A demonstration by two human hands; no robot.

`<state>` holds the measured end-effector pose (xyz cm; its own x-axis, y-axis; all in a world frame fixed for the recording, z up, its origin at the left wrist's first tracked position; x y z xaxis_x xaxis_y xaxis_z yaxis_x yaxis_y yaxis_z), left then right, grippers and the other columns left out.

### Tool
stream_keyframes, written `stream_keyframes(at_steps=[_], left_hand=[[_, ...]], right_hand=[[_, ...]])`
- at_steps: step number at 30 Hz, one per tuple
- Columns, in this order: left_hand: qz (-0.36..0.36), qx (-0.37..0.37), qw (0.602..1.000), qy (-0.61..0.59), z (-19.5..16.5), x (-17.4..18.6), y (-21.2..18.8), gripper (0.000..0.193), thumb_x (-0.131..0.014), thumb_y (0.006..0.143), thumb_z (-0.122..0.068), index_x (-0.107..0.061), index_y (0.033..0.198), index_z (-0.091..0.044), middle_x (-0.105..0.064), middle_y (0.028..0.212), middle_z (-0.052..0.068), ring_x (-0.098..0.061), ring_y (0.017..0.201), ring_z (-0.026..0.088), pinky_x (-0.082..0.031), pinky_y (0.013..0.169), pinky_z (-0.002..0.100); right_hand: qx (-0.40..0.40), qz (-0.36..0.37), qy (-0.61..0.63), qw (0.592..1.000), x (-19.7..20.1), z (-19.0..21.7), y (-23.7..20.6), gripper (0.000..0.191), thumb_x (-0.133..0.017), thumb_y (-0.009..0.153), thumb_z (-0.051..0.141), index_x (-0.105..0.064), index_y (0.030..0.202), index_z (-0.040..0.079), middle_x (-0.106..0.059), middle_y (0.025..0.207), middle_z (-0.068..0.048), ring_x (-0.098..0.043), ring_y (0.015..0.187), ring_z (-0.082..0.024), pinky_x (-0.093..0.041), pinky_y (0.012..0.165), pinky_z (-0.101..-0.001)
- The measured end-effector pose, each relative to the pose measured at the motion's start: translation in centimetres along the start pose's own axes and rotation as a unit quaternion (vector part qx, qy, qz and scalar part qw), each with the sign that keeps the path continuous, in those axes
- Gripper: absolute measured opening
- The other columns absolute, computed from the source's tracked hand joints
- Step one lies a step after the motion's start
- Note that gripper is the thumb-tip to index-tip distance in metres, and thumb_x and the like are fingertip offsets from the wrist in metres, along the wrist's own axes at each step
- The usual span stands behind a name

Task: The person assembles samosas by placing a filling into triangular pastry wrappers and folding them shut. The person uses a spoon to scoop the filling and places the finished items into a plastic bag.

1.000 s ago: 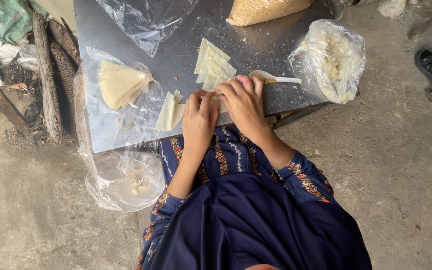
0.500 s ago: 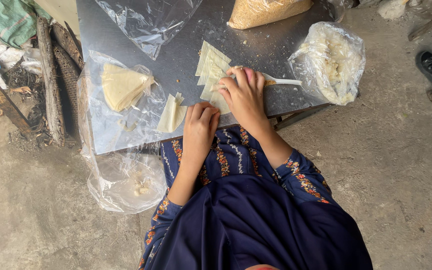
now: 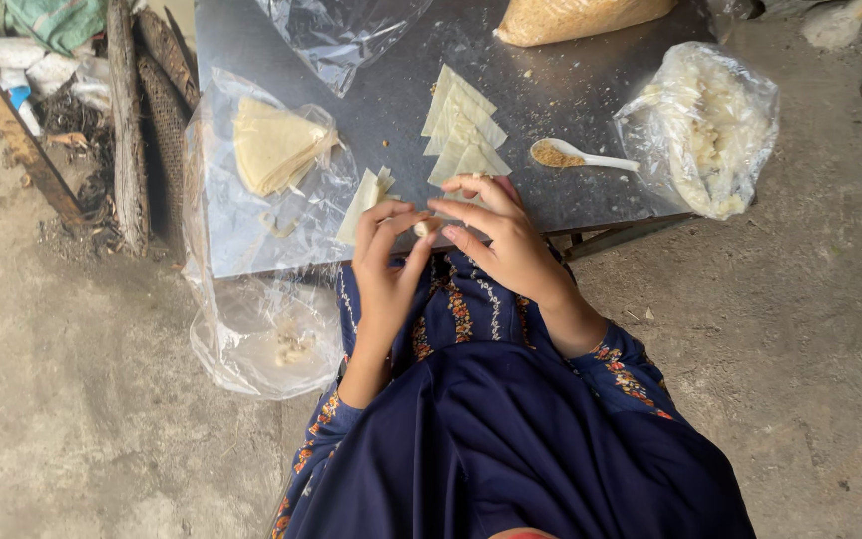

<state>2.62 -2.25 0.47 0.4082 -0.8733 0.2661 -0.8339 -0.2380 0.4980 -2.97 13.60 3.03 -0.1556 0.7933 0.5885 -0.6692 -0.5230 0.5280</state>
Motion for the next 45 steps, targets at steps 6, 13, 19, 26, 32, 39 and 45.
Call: stream_keyframes(at_steps=[6, 13, 19, 26, 32, 39, 45], left_hand=[[-0.111, -0.036, 0.986, 0.121, -2.4, 14.2, -8.2, 0.026, -0.077, 0.089, -0.008, -0.068, 0.113, -0.002, -0.067, 0.117, 0.011, -0.064, 0.115, 0.023, -0.052, 0.104, 0.036], [-0.269, 0.214, 0.847, 0.405, 9.5, 29.1, -14.3, 0.010, -0.072, 0.109, -0.014, -0.071, 0.110, -0.004, -0.076, 0.100, 0.006, -0.070, 0.086, 0.010, -0.056, 0.071, 0.024], [-0.079, 0.602, 0.742, 0.286, 23.5, 26.8, -18.1, 0.032, -0.076, 0.093, -0.026, -0.076, 0.118, -0.006, -0.075, 0.108, 0.014, -0.071, 0.092, 0.027, -0.053, 0.082, 0.037], [-0.095, 0.440, 0.792, 0.413, 18.5, 26.5, -16.0, 0.022, -0.068, 0.103, -0.019, -0.073, 0.119, -0.004, -0.075, 0.110, 0.013, -0.071, 0.093, 0.021, -0.057, 0.078, 0.031], [-0.291, 0.063, 0.906, 0.301, 3.8, 23.7, -11.3, 0.014, -0.065, 0.110, -0.008, -0.069, 0.113, 0.005, -0.075, 0.105, 0.016, -0.072, 0.085, 0.015, -0.057, 0.068, 0.025], [0.139, -0.020, 0.987, 0.081, -2.2, 5.9, -3.0, 0.017, -0.072, 0.094, -0.009, -0.072, 0.110, -0.005, -0.072, 0.101, 0.011, -0.070, 0.093, 0.028, -0.054, 0.081, 0.036], [0.152, -0.059, 0.968, 0.191, -0.9, -2.2, 1.7, 0.017, -0.070, 0.096, -0.014, -0.074, 0.113, -0.014, -0.069, 0.104, 0.004, -0.067, 0.092, 0.027, -0.053, 0.076, 0.040]], right_hand=[[-0.061, -0.102, -0.081, 0.990, 3.0, -2.1, -1.0, 0.025, -0.074, 0.097, 0.006, -0.073, 0.122, 0.005, -0.067, 0.124, -0.009, -0.063, 0.113, -0.026, -0.048, 0.104, -0.0395], [-0.181, -0.227, -0.250, 0.924, 8.2, -8.6, -5.1, 0.015, -0.075, 0.105, 0.012, -0.076, 0.120, 0.010, -0.067, 0.112, -0.005, -0.065, 0.110, -0.024, -0.028, 0.122, -0.0516], [-0.208, -0.234, -0.301, 0.901, 9.3, -10.8, -6.6, 0.016, -0.072, 0.105, 0.013, -0.076, 0.120, 0.012, -0.064, 0.117, -0.002, -0.062, 0.114, -0.024, -0.029, 0.121, -0.0523], [-0.213, -0.197, -0.333, 0.897, 9.7, -11.8, -6.5, 0.021, -0.073, 0.101, 0.015, -0.076, 0.121, 0.012, -0.065, 0.122, -0.004, -0.061, 0.118, -0.027, -0.021, 0.116, -0.0568], [-0.267, -0.160, -0.292, 0.904, 8.5, -14.0, -7.2, 0.010, -0.072, 0.106, 0.022, -0.077, 0.112, 0.015, -0.066, 0.105, -0.005, -0.062, 0.105, -0.026, -0.019, 0.120, -0.0565], [-0.222, -0.130, -0.206, 0.944, 7.2, -12.5, -5.6, 0.013, -0.067, 0.108, 0.019, -0.072, 0.104, 0.007, -0.069, 0.100, -0.006, -0.061, 0.094, -0.026, -0.030, 0.111, -0.0524], [-0.128, -0.117, -0.179, 0.968, 4.7, -8.6, -3.4, 0.008, -0.070, 0.104, 0.017, -0.073, 0.102, 0.010, -0.068, 0.096, -0.004, -0.058, 0.093, -0.026, -0.037, 0.091, -0.0422]])
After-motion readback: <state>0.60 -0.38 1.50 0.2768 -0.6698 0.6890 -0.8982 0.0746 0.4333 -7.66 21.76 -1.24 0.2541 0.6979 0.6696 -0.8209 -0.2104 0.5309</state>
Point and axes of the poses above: each hand's wrist, its own y-axis towards the middle knuckle, its own x-axis out of the back of the hand, z = x × y, the point moved 6 cm from there along y, towards the middle knuckle
